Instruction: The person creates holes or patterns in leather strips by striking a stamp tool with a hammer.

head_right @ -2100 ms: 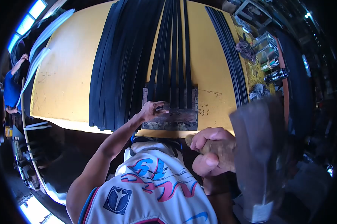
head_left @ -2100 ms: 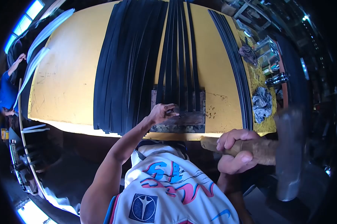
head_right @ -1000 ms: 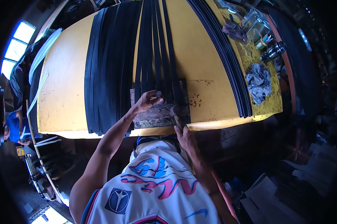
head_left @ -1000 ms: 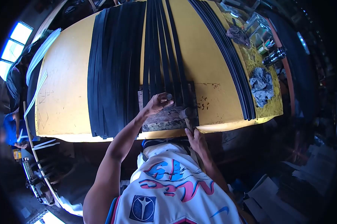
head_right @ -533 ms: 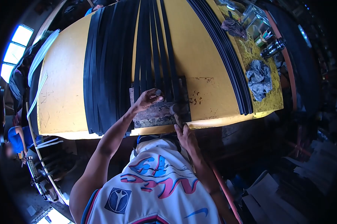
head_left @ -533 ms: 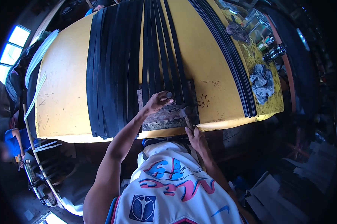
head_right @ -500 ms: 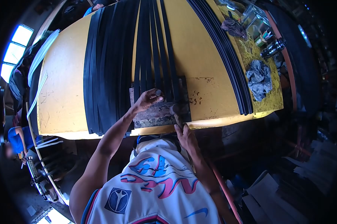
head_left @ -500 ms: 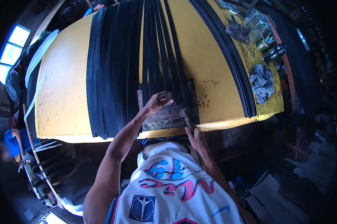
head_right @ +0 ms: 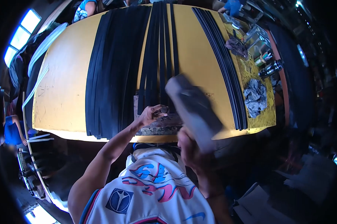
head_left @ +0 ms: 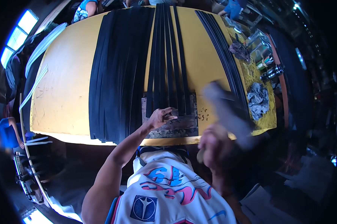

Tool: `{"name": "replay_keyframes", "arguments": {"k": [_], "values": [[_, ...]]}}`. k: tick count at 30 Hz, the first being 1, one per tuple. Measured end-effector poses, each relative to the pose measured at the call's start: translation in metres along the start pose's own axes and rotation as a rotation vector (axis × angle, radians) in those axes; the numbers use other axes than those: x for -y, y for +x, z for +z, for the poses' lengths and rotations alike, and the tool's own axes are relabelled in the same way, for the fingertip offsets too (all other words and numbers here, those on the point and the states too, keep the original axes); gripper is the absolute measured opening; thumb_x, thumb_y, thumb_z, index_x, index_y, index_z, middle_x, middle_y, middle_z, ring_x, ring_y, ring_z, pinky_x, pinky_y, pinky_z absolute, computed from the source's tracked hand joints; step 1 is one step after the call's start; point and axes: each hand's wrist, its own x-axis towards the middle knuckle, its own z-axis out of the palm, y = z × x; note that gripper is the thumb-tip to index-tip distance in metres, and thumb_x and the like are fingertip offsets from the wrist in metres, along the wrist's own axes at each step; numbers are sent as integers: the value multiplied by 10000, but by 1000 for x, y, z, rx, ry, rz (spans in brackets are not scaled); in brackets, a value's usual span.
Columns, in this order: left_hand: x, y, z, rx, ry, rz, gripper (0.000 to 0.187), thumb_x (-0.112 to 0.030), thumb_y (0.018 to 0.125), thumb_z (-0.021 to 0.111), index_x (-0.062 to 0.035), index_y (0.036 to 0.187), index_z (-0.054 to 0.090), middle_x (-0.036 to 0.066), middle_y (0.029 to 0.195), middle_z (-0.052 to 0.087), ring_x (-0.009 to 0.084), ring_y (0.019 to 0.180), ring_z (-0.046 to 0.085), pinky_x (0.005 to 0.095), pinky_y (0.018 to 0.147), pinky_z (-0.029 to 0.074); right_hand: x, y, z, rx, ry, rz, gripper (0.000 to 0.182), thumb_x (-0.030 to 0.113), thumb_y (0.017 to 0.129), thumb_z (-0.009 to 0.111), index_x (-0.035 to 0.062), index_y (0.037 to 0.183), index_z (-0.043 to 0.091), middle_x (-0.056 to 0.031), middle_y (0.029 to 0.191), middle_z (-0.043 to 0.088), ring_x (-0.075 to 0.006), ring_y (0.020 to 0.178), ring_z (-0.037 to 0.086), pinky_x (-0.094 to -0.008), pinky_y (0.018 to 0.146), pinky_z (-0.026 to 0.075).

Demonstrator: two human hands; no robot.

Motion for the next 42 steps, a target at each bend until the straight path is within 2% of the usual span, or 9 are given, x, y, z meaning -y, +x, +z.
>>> {"name": "replay_keyframes", "arguments": {"k": [4,8,10,14,15,16,22,40,42], "values": [[-1,-1,-2,-9,32,7,412,-351,870,705,-88,1174,615,175,916,694,390,853,666,420,706,539,13,4,26,-343,414,-176,324,323,1014,446,39,895,547,-18,653,486,-132,535,485,-285,526,435],[0,-11,2,116,117,-136,373,-255,874,712,-72,1187,623,159,1050,696,377,938,672,362,767,550,-152,-71,94,311,-442,541,542,485,975,508,-21,782,528,-248,690,573,-427,638,590,-470,558,446],[7,-3,0,14,160,59,370,-279,885,695,-76,1185,624,165,1112,675,384,959,665,379,752,554,-132,-74,77,301,-381,576,526,483,979,487,-26,887,580,-322,797,612,-495,809,617,-538,614,470],[1,-5,8,54,66,-86,441,-340,904,688,-8,1184,609,138,1077,691,280,866,705,339,722,543,-157,-95,52,313,-302,686,523,485,967,520,-27,863,534,-323,739,578,-502,771,607,-533,615,459],[-10,-9,13,187,-501,-477,427,-356,918,683,-16,1169,615,76,975,691,162,764,649,297,667,514,-135,-81,47,104,-444,239,524,486,967,519,-25,851,527,-318,735,572,-505,763,597,-533,618,461],[-25,-16,18,203,-505,-499,427,-356,918,683,-17,1169,615,76,975,691,162,764,649,297,667,514,-166,-96,49,280,-335,706,536,496,963,518,-26,840,521,-318,756,584,-512,781,598,-540,637,470],[-6,37,27,77,-284,-193,275,-259,912,705,-28,1038,623,45,922,691,116,905,628,289,797,511,-190,-100,39,354,-389,743,557,533,967,477,-15,884,523,-325,798,607,-526,817,601,-554,664,484],[9,50,29,110,-272,-194,245,-218,897,718,-32,1029,626,37,933,695,133,944,645,301,845,509,-221,-116,39,382,-361,677,579,545,968,448,-29,966,519,-349,851,614,-525,840,614,-560,714,513],[6,50,30,110,-269,-198,234,-215,900,716,-40,1028,629,28,933,694,125,942,640,299,846,507,-234,-127,43,378,-412,458,559,536,973,444,-19,944,509,-345,836,613,-522,824,616,-560,701,515]]}}
